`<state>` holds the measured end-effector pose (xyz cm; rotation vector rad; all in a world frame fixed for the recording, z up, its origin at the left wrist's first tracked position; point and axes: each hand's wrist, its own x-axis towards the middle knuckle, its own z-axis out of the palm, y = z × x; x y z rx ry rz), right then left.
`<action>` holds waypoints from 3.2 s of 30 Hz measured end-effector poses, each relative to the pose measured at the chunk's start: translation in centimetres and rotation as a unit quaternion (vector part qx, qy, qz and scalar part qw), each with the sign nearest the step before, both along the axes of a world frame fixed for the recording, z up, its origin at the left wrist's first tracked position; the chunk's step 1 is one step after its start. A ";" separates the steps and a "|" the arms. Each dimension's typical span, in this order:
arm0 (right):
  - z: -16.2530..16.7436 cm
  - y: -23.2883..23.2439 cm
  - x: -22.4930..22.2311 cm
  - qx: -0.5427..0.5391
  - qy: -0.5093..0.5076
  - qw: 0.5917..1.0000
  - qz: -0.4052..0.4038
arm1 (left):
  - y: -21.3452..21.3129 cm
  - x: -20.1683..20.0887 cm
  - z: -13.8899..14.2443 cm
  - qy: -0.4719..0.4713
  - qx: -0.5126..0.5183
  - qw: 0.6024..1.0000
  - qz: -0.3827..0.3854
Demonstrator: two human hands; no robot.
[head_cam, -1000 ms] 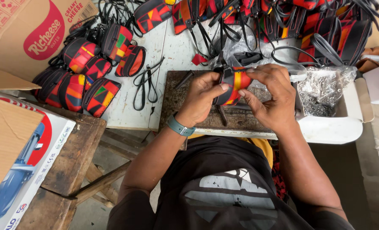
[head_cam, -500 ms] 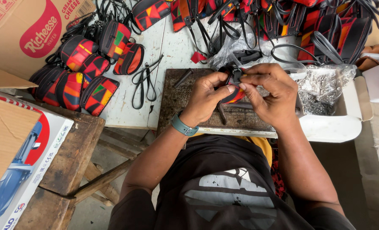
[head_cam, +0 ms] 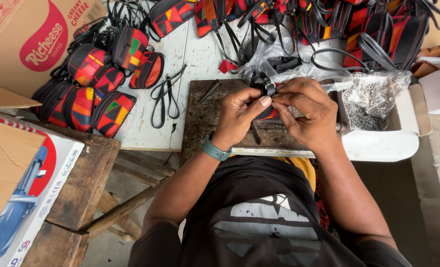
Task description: The person sits at a workbench assembling small colorful zippered coin purses. They thread and fold a black wrist strap, attach it to the purse's zipper pull and corner, hammer fasteners on a wooden block, and place finished purses on the table and into a cardboard box.
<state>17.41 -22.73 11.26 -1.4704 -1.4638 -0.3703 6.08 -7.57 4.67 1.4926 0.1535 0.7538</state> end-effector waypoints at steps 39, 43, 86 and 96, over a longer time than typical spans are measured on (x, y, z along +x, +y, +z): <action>-7.2 -9.0 15.7 -0.587 -0.037 0.723 -0.363 | 0.3 0.6 0.0 -0.055 -0.010 0.996 0.076; -7.0 -8.1 14.9 -0.604 -0.055 0.701 -0.374 | -1.2 0.7 1.0 -0.033 0.044 0.993 0.106; -8.7 -7.9 15.9 -0.588 -0.031 0.711 -0.385 | -3.9 0.5 0.8 -0.040 0.046 0.997 0.053; -10.9 -11.8 17.4 -0.462 -0.072 0.811 -0.353 | -4.8 1.1 0.9 -0.022 0.023 0.999 0.035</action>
